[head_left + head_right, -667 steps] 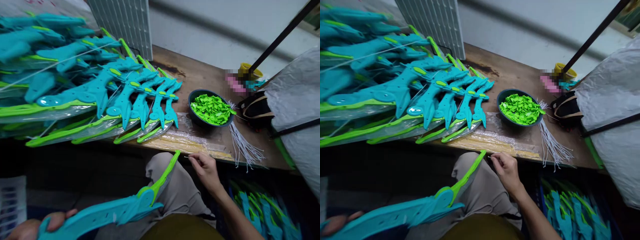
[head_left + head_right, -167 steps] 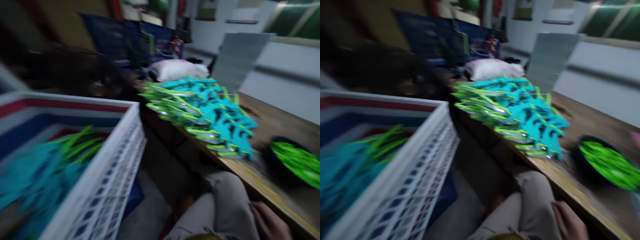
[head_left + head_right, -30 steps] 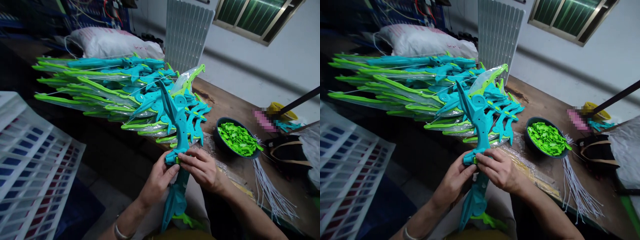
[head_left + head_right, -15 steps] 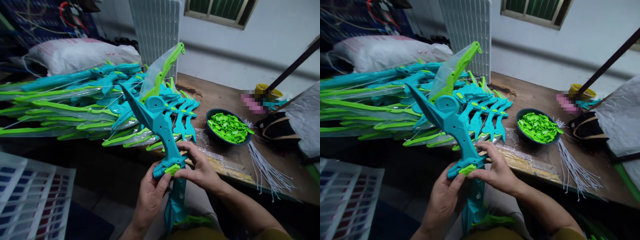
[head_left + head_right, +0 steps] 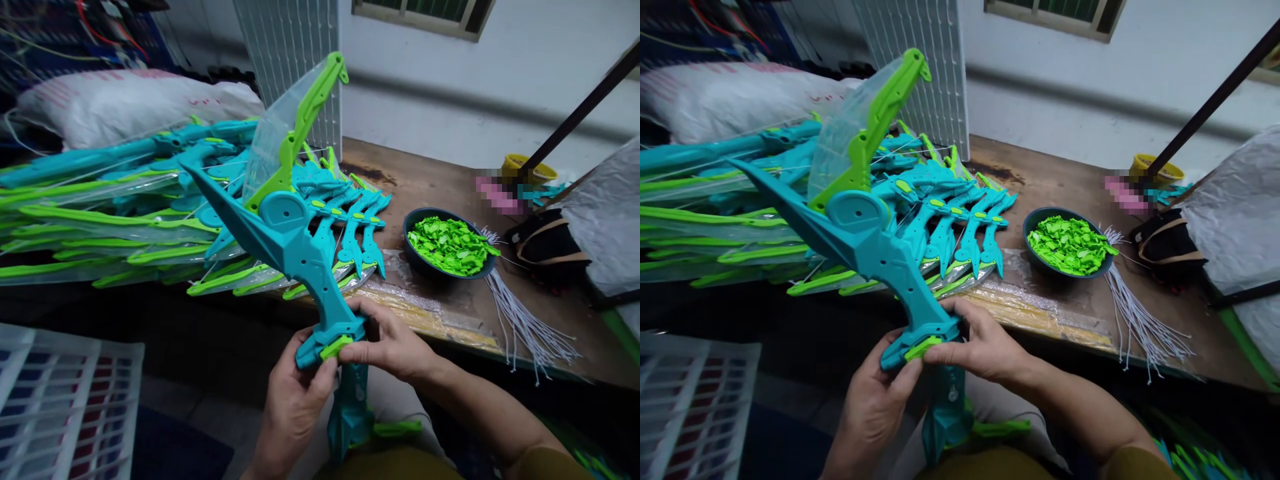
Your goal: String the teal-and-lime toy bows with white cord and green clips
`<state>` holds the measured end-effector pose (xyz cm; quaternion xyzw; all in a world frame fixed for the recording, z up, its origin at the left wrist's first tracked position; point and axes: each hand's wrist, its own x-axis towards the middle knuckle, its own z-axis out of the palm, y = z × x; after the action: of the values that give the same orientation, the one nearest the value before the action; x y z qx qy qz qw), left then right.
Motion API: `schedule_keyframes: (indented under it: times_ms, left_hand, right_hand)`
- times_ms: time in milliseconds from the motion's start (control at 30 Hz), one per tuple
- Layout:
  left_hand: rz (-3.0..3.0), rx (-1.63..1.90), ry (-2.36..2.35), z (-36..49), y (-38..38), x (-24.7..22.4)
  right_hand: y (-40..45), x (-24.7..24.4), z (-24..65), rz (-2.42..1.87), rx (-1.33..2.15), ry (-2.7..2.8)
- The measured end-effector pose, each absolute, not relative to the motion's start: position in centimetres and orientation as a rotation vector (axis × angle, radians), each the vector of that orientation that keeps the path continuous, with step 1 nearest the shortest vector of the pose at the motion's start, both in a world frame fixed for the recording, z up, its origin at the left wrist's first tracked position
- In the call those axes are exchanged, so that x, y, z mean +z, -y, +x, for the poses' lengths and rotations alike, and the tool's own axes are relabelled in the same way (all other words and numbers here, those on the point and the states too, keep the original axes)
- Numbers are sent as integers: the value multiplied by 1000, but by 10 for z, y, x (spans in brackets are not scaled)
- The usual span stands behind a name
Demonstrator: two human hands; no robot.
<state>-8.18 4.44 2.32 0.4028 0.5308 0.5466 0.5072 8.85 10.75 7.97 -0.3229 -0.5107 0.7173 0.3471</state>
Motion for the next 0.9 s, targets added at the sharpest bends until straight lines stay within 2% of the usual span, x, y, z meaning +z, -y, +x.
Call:
schedule_keyframes:
  times_ms: [267,433,733,900]
  left_hand:
    - [1086,1286,-1274,-77,-41,46]
    - [1151,1274,-1321,-76,-37,45]
    - [1125,1329,-1356,-67,-40,47]
    - [1096,1357,-1348,-61,-40,55]
  right_hand:
    - [-117,81,93,-883,1767,1529]
    - [-119,82,97,-896,1649,1685]
    - [-118,81,94,-914,1687,1562]
    - [-113,79,95,-914,1497,1675]
